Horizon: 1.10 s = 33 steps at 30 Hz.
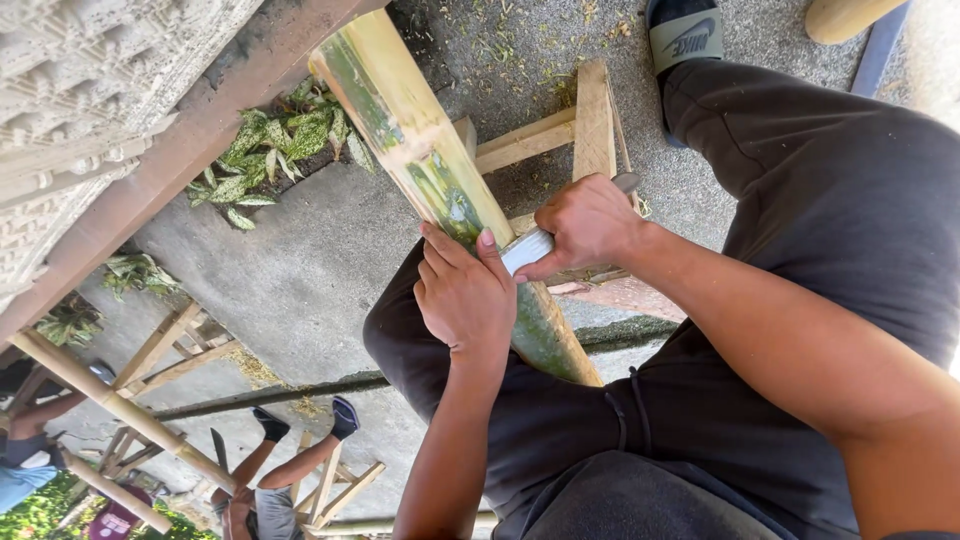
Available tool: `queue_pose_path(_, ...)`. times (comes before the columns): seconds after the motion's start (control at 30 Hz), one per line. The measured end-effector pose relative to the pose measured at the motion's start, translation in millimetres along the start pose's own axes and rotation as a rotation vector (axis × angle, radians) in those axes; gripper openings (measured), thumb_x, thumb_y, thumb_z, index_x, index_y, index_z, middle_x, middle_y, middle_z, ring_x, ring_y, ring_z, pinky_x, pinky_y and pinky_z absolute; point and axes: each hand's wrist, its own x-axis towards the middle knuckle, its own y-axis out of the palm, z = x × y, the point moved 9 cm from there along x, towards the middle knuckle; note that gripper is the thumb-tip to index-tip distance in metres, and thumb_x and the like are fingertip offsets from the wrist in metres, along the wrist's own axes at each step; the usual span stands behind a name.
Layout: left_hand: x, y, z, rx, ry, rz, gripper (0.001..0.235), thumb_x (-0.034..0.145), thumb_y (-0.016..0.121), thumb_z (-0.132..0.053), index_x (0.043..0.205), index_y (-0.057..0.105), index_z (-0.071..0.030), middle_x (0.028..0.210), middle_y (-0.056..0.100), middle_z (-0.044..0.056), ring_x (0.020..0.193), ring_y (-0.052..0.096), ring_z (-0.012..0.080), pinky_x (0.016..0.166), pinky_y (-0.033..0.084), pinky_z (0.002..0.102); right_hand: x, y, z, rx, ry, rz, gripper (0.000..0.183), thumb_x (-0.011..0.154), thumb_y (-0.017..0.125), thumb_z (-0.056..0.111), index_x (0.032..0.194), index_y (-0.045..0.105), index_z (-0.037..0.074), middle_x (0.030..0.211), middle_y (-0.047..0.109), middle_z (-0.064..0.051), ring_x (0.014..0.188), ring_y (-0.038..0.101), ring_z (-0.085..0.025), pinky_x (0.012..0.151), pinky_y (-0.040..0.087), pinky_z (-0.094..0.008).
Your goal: Shaving or scraping a bamboo stalk with a knife and applying tape.
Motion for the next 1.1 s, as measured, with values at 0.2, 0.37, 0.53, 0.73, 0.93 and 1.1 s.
queue_pose_path(0.2,-1,2,-3,0.033,0.004,0.035,0.076,0.105,0.044,-0.046,0.143,0.039,0.019,0.124,0.065,0.024,0.093,0.066,0.0321,0.077,0.052,0.042,-2,2,-1,0.056,0.009,0.003,0.078,0.062,0.076,0.080,0.048,0.059,0.005,0.043,0.050,-0.007,0.037,0.050,-0.031,0.039,0.039,-0.046)
queue_pose_path(0.37,2,2,-5,0.120,-0.018,0.072,0.075,0.106,0.044,-0.047,0.143,0.040,0.018,0.122,0.065,0.024,0.092,0.067,0.0317,0.078,0.053,0.042,-3,9,-4,0.107,-0.029,0.003,0.076,0.065,0.075,0.080,0.053,0.062,0.006,0.046,0.053,-0.009,0.038,0.053,-0.032,0.041,0.042,-0.045)
queue_pose_path(0.53,1,5,-2,0.111,-0.021,0.061,0.072,0.107,0.044,-0.046,0.142,0.041,0.018,0.116,0.066,0.022,0.091,0.068,0.0315,0.078,0.053,0.041,-1,11,-4,0.090,-0.042,-0.001,0.080,0.066,0.072,0.083,0.053,0.062,0.005,0.047,0.053,-0.009,0.039,0.054,-0.032,0.041,0.043,-0.045)
queue_pose_path(0.73,1,5,-1,0.098,-0.014,0.041,0.069,0.108,0.044,-0.044,0.141,0.044,0.017,0.113,0.067,0.021,0.088,0.068,0.0314,0.078,0.052,0.041,0,12,-4,0.031,-0.005,0.032,0.083,0.064,0.071,0.086,0.053,0.062,0.005,0.046,0.054,-0.008,0.038,0.054,-0.031,0.039,0.042,-0.045)
queue_pose_path(0.93,2,4,-1,0.095,-0.031,0.034,0.069,0.107,0.045,-0.045,0.139,0.045,0.016,0.110,0.067,0.020,0.086,0.068,0.0312,0.077,0.051,0.042,1,15,-5,0.033,-0.004,0.041,0.082,0.064,0.070,0.087,0.053,0.062,0.006,0.048,0.055,-0.007,0.040,0.055,-0.031,0.040,0.043,-0.045)
queue_pose_path(1.1,1,4,0,0.087,-0.045,0.036,0.069,0.107,0.045,-0.045,0.139,0.045,0.016,0.109,0.067,0.019,0.086,0.068,0.0313,0.078,0.051,0.041,1,12,-4,0.014,-0.032,-0.015,0.082,0.065,0.070,0.086,0.054,0.062,0.006,0.048,0.055,-0.007,0.041,0.056,-0.031,0.041,0.044,-0.045)
